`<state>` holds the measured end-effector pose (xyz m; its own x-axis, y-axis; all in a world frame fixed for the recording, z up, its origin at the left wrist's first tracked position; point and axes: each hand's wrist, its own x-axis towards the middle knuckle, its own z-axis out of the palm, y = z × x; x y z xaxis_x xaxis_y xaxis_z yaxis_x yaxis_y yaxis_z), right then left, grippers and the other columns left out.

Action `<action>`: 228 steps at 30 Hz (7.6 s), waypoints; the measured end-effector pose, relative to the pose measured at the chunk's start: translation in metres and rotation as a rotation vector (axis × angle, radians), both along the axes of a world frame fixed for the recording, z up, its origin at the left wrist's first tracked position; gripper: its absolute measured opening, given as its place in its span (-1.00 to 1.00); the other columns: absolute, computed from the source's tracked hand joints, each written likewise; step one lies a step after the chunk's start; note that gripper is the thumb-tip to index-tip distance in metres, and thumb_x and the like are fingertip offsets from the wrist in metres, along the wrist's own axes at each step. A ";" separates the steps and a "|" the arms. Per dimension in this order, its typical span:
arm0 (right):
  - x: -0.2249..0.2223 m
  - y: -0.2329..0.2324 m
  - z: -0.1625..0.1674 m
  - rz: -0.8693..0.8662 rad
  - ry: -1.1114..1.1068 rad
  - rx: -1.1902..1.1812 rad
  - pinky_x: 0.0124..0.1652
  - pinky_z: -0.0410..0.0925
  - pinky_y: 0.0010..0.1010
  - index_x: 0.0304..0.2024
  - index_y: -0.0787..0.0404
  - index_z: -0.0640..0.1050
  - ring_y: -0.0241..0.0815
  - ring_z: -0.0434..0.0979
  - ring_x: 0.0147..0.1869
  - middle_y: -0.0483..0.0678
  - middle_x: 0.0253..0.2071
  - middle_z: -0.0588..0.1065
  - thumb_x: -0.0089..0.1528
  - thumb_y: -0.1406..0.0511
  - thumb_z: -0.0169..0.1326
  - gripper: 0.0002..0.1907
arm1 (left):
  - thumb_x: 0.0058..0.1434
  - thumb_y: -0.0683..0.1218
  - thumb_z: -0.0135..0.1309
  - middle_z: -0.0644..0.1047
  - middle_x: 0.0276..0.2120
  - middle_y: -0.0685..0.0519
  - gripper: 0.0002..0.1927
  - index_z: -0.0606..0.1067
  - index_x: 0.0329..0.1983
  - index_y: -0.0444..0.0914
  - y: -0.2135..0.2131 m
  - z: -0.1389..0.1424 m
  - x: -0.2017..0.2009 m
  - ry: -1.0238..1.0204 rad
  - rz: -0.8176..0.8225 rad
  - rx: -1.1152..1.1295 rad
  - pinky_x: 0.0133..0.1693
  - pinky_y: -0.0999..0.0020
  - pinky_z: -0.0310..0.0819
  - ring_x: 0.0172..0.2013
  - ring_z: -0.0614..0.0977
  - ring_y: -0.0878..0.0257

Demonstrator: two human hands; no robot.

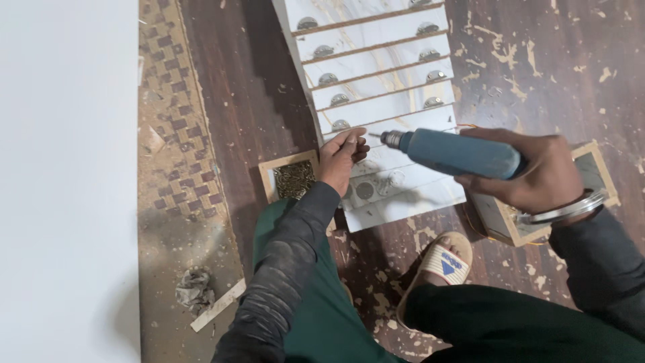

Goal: The person uses a corded electric drill to drive screws into metal hinges attached to a white marble-patterned panel. The person sits on the floor, holding the panel steady with one hand while operating the drill with the other, working sequentially along the rows of hinges.

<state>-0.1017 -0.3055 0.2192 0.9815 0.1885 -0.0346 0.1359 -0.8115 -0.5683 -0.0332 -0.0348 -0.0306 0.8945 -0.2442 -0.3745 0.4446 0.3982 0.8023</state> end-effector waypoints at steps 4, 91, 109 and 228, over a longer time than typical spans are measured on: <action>0.003 0.020 0.003 -0.002 0.003 0.066 -0.13 0.58 -0.22 0.15 0.20 0.61 -0.04 0.73 -0.17 0.18 -0.15 0.65 -0.01 0.17 0.41 -0.33 | 0.46 -0.07 -0.02 0.58 -0.14 -0.03 -0.71 0.50 0.05 -0.39 0.012 0.010 0.004 0.129 0.114 -0.158 -0.04 0.31 0.65 -0.15 0.68 0.21; -0.070 -0.169 0.040 -0.450 -0.578 0.413 0.18 0.54 -0.21 0.21 0.31 0.51 -0.05 0.67 0.19 0.16 0.15 0.57 0.23 0.13 0.37 -0.39 | 0.24 -0.10 0.08 0.65 -0.22 0.04 -0.81 0.58 -0.10 -0.13 -0.449 -0.062 -0.112 -1.341 -0.924 1.369 -0.23 0.20 0.59 -0.17 0.71 0.12; -0.061 -0.174 0.012 -0.707 -0.525 0.377 0.17 0.58 -0.08 0.14 0.35 0.57 0.04 0.69 0.09 0.20 0.04 0.60 0.16 0.08 0.32 -0.38 | 0.43 -0.07 -0.03 0.64 0.01 -0.06 -0.76 0.63 -0.01 -0.17 -0.472 -0.090 -0.103 -0.885 -1.029 1.244 -0.02 0.11 0.60 0.04 0.67 0.00; 0.081 0.037 -0.018 0.252 0.063 -0.227 -0.41 0.54 -0.23 0.07 0.12 0.63 -0.01 0.69 -0.46 0.16 -0.39 0.65 -0.13 0.02 0.43 -0.27 | 0.17 -0.31 0.17 0.54 -0.05 -0.16 -0.70 0.43 -0.05 -0.31 0.047 -0.010 -0.003 -0.637 -0.185 0.996 -0.02 0.00 0.47 -0.01 0.57 -0.19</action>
<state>-0.0212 -0.2688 0.2017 0.8997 0.4050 -0.1625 0.3181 -0.8636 -0.3912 -0.0361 0.0121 -0.0410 0.9696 -0.2432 0.0255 -0.1598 -0.5514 0.8188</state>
